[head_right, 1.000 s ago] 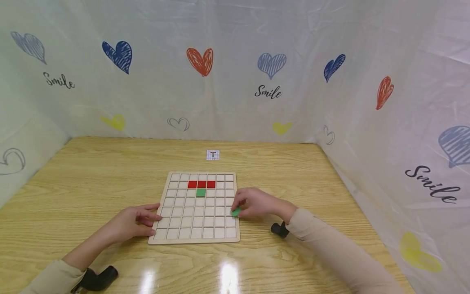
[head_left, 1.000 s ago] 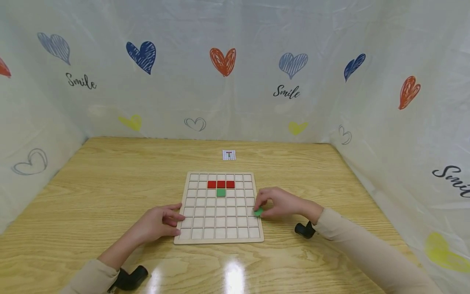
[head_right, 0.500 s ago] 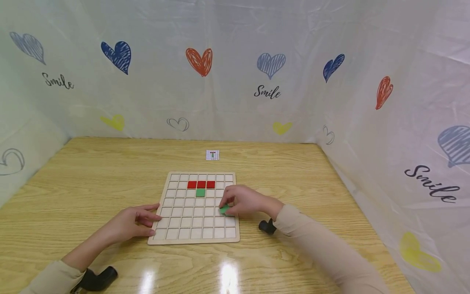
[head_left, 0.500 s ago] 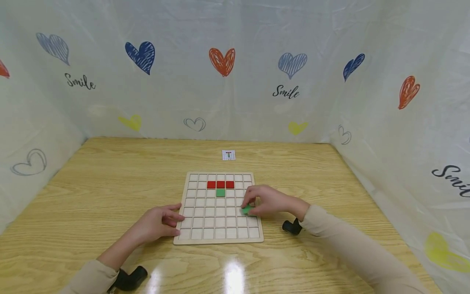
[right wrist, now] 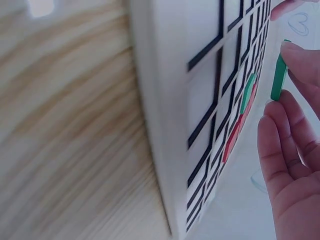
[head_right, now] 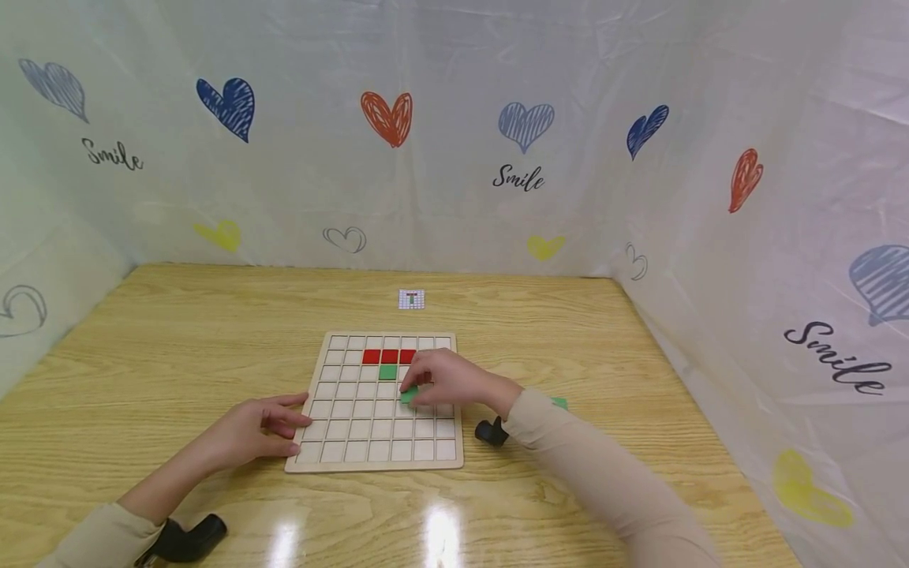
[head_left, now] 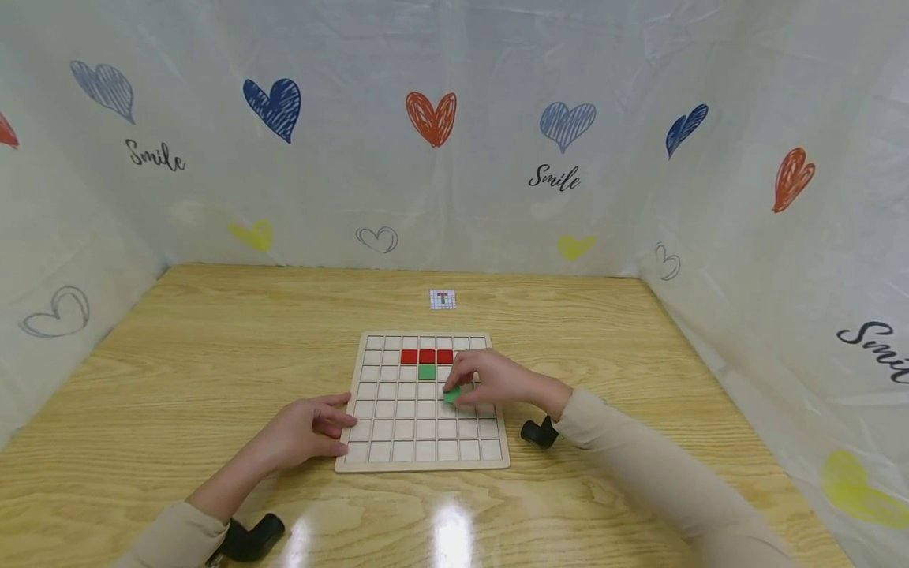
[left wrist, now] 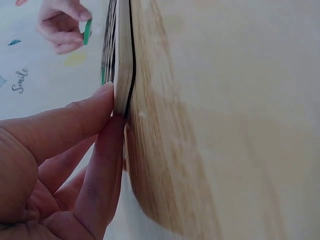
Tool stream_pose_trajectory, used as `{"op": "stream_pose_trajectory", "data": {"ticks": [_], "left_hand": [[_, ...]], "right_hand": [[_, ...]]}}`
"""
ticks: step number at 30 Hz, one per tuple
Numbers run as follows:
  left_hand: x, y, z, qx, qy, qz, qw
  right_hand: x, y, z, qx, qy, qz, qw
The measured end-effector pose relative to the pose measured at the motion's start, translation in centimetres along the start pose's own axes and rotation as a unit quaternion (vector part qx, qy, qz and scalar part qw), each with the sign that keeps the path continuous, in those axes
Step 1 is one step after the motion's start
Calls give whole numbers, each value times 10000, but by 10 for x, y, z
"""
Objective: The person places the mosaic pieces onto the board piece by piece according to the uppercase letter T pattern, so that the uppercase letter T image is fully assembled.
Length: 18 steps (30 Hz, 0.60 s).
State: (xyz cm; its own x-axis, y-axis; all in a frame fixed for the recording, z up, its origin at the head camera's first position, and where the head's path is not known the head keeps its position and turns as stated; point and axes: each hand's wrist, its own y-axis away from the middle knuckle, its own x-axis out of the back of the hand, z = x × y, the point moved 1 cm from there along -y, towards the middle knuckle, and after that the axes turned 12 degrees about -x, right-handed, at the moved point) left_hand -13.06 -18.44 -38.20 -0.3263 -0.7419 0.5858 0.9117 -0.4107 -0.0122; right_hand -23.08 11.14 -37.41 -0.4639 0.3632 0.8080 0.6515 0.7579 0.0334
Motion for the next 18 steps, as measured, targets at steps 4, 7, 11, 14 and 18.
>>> {"op": "stream_pose_trajectory", "data": {"ticks": [4,7,11,14,18], "left_hand": [[0,0,-1,4,22,-16,10000],[0,0,-1,6,5,-22,10000],[0,0,-1,26,-15,-5,10000],[-1,-1,-1,70,-7,21,10000],[-1,-1,-1,84,15,30,10000]], "right_hand": [[-1,-7,-4,-5,-24,52,10000],[-2,-12,-7,32,44,165,9998],[-5,-19,-10,-50,159,291,9994],[-7,-24,-14,-154,139,287,9994],[-9,-29,-17,-289,75,216,9993]]}}
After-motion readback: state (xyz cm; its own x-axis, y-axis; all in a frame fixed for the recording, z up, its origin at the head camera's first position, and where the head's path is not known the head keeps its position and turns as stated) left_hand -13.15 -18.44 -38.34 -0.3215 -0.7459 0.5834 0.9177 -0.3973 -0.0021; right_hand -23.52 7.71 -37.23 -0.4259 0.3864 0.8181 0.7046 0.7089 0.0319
